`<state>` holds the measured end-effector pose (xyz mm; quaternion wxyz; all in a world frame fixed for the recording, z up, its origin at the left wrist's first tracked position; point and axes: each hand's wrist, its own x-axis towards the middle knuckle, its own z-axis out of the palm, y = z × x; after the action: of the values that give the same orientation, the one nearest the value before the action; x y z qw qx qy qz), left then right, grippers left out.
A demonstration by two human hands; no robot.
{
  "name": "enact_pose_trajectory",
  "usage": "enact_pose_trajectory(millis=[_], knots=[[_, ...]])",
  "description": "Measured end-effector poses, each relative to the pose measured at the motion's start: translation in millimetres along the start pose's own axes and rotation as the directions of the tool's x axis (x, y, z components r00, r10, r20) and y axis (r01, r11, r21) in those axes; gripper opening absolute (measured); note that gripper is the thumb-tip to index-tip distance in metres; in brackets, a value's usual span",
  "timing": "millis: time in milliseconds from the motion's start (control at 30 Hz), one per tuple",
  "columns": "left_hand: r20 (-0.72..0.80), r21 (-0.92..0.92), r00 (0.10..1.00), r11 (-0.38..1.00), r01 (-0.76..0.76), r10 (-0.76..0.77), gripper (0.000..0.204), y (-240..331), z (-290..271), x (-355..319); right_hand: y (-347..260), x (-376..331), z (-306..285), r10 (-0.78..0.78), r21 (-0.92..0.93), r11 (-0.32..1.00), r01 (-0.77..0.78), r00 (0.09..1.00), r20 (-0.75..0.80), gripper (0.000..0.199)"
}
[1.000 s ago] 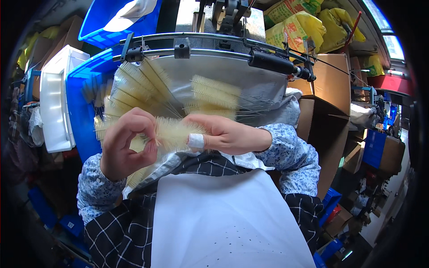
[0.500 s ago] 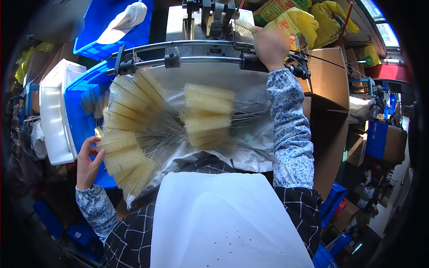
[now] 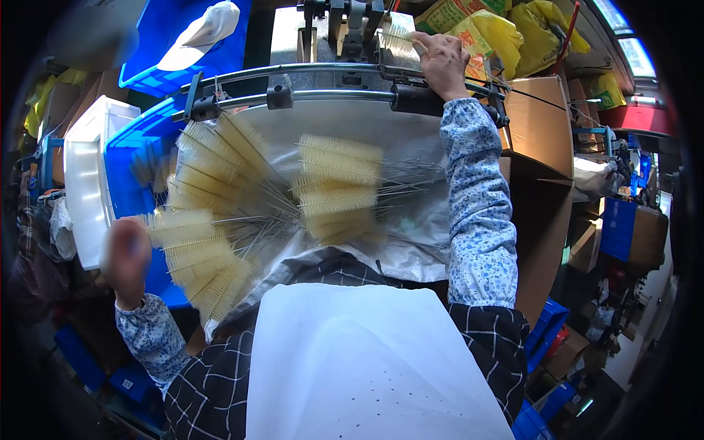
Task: The person repeatedly picks up a bundle of bristles and a metal wire handle, inserts the bristles into the handle, and places the assembled brush into a machine. The person continues this repetitive assembly process throughout the video.
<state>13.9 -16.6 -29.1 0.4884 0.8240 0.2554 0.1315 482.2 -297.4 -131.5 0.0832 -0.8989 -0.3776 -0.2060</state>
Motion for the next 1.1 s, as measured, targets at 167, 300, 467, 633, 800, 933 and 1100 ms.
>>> enact_pose_trajectory(millis=[167, 300, 467, 633, 800, 933, 1100], knots=[[-0.105, 0.073, 0.965, 0.969, -0.235, 0.242, 0.018, 26.9, -12.5, 3.2, 7.0, 16.4, 21.3, -0.061, 0.036, 0.998, 0.057, 0.992, 0.11, 0.029], [-0.181, 0.065, 0.955, 0.972, -0.227, 0.235, 0.018, 34.8, -15.7, -0.7, 11.6, 9.5, 23.9, -0.066, -0.011, 0.998, 0.066, 0.997, -0.037, 0.035], [-0.222, 0.093, 0.929, 0.955, -0.281, 0.295, 0.02, 30.2, -12.9, -1.8, 30.4, -18.3, -15.5, 0.305, -0.239, 0.931, -0.274, 0.947, 0.103, 0.05], [-0.243, 0.05, 0.92, 0.951, -0.304, 0.307, 0.021, 27.1, -6.5, 2.9, 35.6, -25.7, -8.4, 0.242, 0.121, 0.963, -0.241, 0.97, 0.004, 0.04], [-0.268, 0.071, 0.894, 0.933, -0.353, 0.359, 0.021, 32.0, -7.5, 2.0, 17.8, -18.1, -1.1, 0.227, 0.237, 0.947, -0.215, 0.974, -0.024, 0.038], [-0.297, 0.074, 0.883, 0.931, -0.358, 0.363, 0.022, 32.4, -15.2, -4.3, 5.3, -15.3, 2.7, 0.241, 0.269, 0.935, -0.23, 0.971, -0.008, 0.036], [-0.338, 0.048, 0.878, 0.938, -0.344, 0.339, 0.023, 33.9, -20.3, -9.5, -11.3, -10.2, 1.6, 0.236, 0.258, 0.94, -0.223, 0.971, -0.022, 0.033]])
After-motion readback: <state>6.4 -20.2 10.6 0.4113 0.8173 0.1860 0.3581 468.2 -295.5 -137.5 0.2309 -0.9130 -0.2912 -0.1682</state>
